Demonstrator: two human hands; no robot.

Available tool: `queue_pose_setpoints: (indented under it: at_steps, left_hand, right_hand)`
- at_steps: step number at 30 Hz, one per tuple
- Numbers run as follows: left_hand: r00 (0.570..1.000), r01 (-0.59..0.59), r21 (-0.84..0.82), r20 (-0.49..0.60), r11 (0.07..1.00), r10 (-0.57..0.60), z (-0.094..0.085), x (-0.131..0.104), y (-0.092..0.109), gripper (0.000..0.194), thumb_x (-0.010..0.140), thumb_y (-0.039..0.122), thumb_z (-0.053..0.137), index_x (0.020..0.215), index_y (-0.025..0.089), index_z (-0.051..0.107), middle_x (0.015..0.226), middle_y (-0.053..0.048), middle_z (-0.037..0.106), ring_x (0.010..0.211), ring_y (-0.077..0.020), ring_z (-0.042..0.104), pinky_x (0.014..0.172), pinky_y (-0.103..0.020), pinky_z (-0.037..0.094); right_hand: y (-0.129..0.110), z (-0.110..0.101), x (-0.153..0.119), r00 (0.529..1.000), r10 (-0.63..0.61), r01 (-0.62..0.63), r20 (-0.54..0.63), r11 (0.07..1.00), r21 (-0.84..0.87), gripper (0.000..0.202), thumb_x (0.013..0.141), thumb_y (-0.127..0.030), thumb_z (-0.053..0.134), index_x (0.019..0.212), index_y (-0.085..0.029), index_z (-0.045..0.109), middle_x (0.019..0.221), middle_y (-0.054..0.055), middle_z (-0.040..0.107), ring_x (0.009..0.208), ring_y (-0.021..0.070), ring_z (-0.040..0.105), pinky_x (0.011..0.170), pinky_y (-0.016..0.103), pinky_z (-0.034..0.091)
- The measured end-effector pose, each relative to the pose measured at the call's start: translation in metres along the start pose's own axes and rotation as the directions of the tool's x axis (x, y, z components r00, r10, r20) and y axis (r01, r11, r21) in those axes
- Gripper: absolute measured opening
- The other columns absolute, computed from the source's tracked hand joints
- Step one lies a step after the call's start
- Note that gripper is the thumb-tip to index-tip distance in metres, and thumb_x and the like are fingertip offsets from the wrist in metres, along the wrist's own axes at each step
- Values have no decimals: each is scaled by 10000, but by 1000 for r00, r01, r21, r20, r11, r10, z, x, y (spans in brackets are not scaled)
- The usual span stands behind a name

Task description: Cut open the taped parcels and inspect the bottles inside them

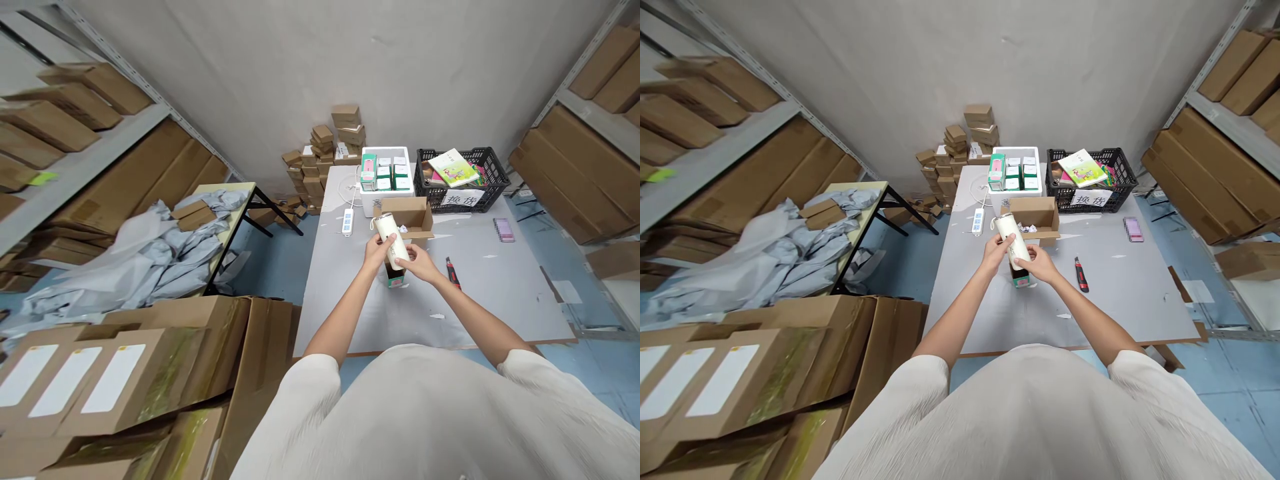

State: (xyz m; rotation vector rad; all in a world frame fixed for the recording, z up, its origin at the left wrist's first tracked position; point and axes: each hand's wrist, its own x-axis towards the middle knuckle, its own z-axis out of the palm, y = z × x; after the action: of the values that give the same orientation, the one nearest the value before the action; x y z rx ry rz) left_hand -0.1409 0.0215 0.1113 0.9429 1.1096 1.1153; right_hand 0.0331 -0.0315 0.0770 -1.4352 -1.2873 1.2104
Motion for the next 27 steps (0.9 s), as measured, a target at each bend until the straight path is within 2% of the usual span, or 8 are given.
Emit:
queue_pose_setpoints:
  at_steps: [5, 8, 10, 12, 15, 21, 23, 27]
  left_hand:
    - [997, 44, -149, -59, 988, -54, 1, 3, 2, 666, 658, 470, 1023, 1153, 189, 678, 1085, -106, 785, 1054, -258, 748, 960, -392, 573]
    - [999, 39, -170, -4, 985, -40, 0, 1, 4, 627, 675, 506, 1007, 1119, 184, 702, 1113, -120, 795, 1094, -277, 747, 975, -404, 575]
    - [999, 22, -167, 36, 986, -16, 1, -2, 5, 597, 695, 534, 988, 1108, 182, 737, 1143, -124, 797, 1132, -292, 739, 984, -406, 573]
    - [999, 7, -154, 50, 988, 1, 2, -4, 6, 574, 730, 565, 955, 1117, 186, 765, 1176, -122, 792, 1161, -301, 729, 980, -402, 574]
    - [1000, -3, -126, 7, 992, 4, 5, -5, 4, 565, 747, 563, 942, 1142, 199, 766, 1205, -114, 777, 1166, -297, 725, 968, -393, 578]
    - [991, 10, -127, -132, 992, -27, 8, -1, -2, 736, 625, 370, 1055, 1205, 204, 633, 1173, -122, 773, 1114, -274, 747, 995, -411, 580]
    - [991, 23, -167, -124, 986, -44, 7, -1, -2, 738, 644, 380, 1047, 1203, 214, 596, 1150, -111, 782, 1111, -270, 752, 1005, -417, 580]
    - [997, 42, -241, -45, 970, -55, 4, -3, 0, 679, 681, 438, 1020, 1156, 223, 585, 1170, -103, 792, 1131, -261, 747, 1023, -418, 575]
  right_hand:
    - [2, -4, 0, 999, -24, 18, 42, 990, 138, 718, 756, -654, 889, 1303, -227, 702, 1345, 127, 749, 1209, 300, 696, 1081, 477, 563]
    - [-6, -9, -2, 987, -22, -16, 157, 972, 236, 666, 822, -682, 826, 1308, -236, 730, 1362, 102, 754, 1276, 325, 682, 1113, 486, 546]
    - [-10, -10, -4, 980, -16, -32, 200, 972, 235, 644, 807, -652, 856, 1278, -224, 753, 1303, 97, 780, 1263, 341, 693, 1117, 499, 543]
    - [-10, -9, -5, 982, -17, -24, 188, 976, 216, 652, 766, -605, 908, 1265, -214, 754, 1264, 101, 792, 1243, 341, 706, 1116, 496, 543]
    - [-6, -3, -6, 994, -24, 4, 109, 984, 180, 700, 729, -583, 937, 1283, -215, 719, 1276, 117, 785, 1228, 327, 713, 1091, 481, 558]
    - [2, 3, -5, 997, -62, 59, -50, 997, -56, 791, 674, -584, 953, 1311, -220, 657, 1342, 141, 735, 1200, 318, 692, 1063, 503, 568]
    - [1, 1, -5, 997, -72, 71, -29, 997, -39, 780, 721, -636, 910, 1334, -226, 653, 1358, 138, 729, 1227, 317, 683, 1086, 501, 555]
    - [-3, -4, -4, 992, -81, 74, 101, 995, 68, 711, 852, -764, 749, 1316, -228, 699, 1349, 114, 752, 1272, 333, 679, 1113, 495, 537]
